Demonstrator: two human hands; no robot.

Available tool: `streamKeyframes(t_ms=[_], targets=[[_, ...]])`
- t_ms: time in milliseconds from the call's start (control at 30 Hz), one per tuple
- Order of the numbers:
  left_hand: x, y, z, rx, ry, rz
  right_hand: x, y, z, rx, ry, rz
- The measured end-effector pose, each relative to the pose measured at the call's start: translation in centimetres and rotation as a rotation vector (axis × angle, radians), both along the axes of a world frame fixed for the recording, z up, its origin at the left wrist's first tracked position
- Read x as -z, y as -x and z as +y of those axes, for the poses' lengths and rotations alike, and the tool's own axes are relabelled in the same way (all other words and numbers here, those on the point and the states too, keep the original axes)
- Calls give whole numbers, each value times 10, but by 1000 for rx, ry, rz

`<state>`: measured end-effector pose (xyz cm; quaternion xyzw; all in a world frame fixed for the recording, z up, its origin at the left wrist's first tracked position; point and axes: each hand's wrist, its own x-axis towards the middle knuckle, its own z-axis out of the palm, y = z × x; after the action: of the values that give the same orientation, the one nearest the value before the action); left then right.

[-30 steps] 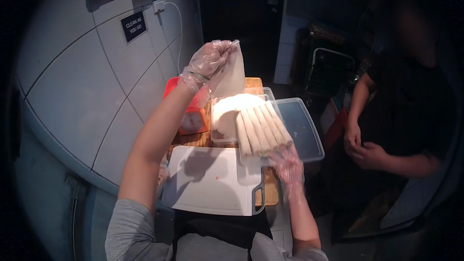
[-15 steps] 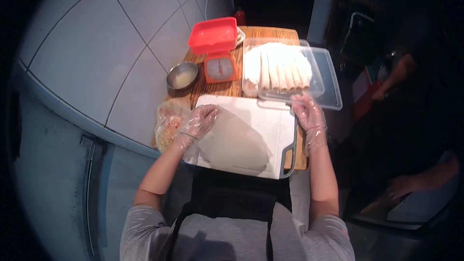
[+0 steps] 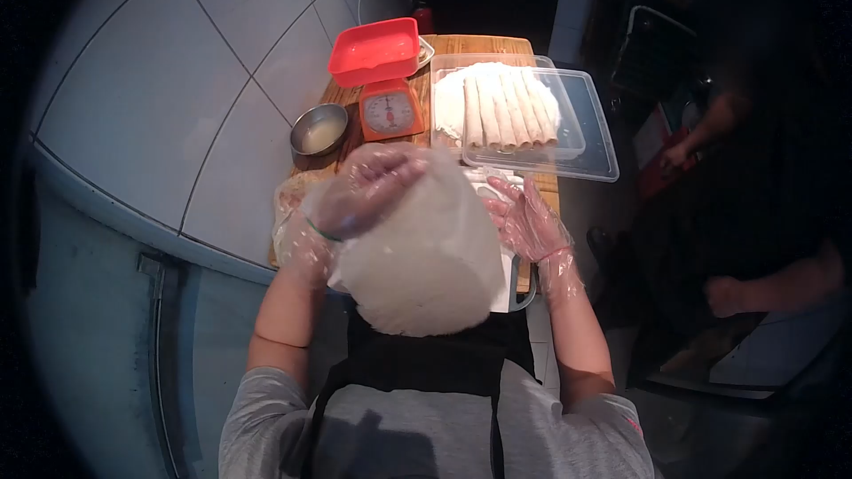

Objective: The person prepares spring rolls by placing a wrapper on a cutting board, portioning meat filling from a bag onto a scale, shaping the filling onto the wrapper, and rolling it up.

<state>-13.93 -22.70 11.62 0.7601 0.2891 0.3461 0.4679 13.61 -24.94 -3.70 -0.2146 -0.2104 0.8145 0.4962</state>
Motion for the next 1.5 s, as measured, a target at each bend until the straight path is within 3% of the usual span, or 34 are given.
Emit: streamKeyframes(t_ms=[100,200,267,367,467,500,600,667,700,800,867,900,1000,1067,1100,1200,1233,1333,1433,1500], targets=[[54,32,40,-70,49,208,8,-13,-1,-63,-29,83],[108,55,48,-99,435,222,8,-19,-9,-95,-29,70],[135,61,46,-138,413,238,19,-28,-5,-149,-35,145],[137,62,44,-162,345,247,-21,-1,-19,122,-37,-508],[117,56,42,-190,304,288,3,-1,-8,124,-356,-868],[111,55,44,-203,296,310,1,-2,-4,136,-351,-891],[142,65,67,-173,489,15,-10,-1,1,172,-288,-953],[142,67,65,-273,539,69,-26,4,-2,185,-179,-984],[137,67,62,-324,565,97,-22,5,-1,173,-245,-1092],[138,72,63,-246,239,337,-10,10,2,127,-396,-1338],[131,73,72,-268,242,338,-13,12,9,99,-434,-1403],[124,73,78,-281,240,338,-19,10,15,213,-475,-1339],[63,69,63,-273,60,-98,-56,5,16,523,-587,-1089],[19,65,37,-292,-7,-143,-90,9,7,701,-664,-859],[10,64,29,-302,-40,-166,-95,9,4,721,-711,-873],[36,81,21,-204,-241,-75,-89,5,-11,719,-788,-889],[45,83,11,-189,-292,-27,-78,2,-16,702,-851,-1024],[93,85,-22,-249,-5,-11,-43,-3,-36,599,-976,-1346],[137,98,-33,-161,-570,340,-14,-3,-66,394,-1062,-1517],[148,100,-48,-199,-549,385,-11,-5,-76,282,-1078,-1543]])
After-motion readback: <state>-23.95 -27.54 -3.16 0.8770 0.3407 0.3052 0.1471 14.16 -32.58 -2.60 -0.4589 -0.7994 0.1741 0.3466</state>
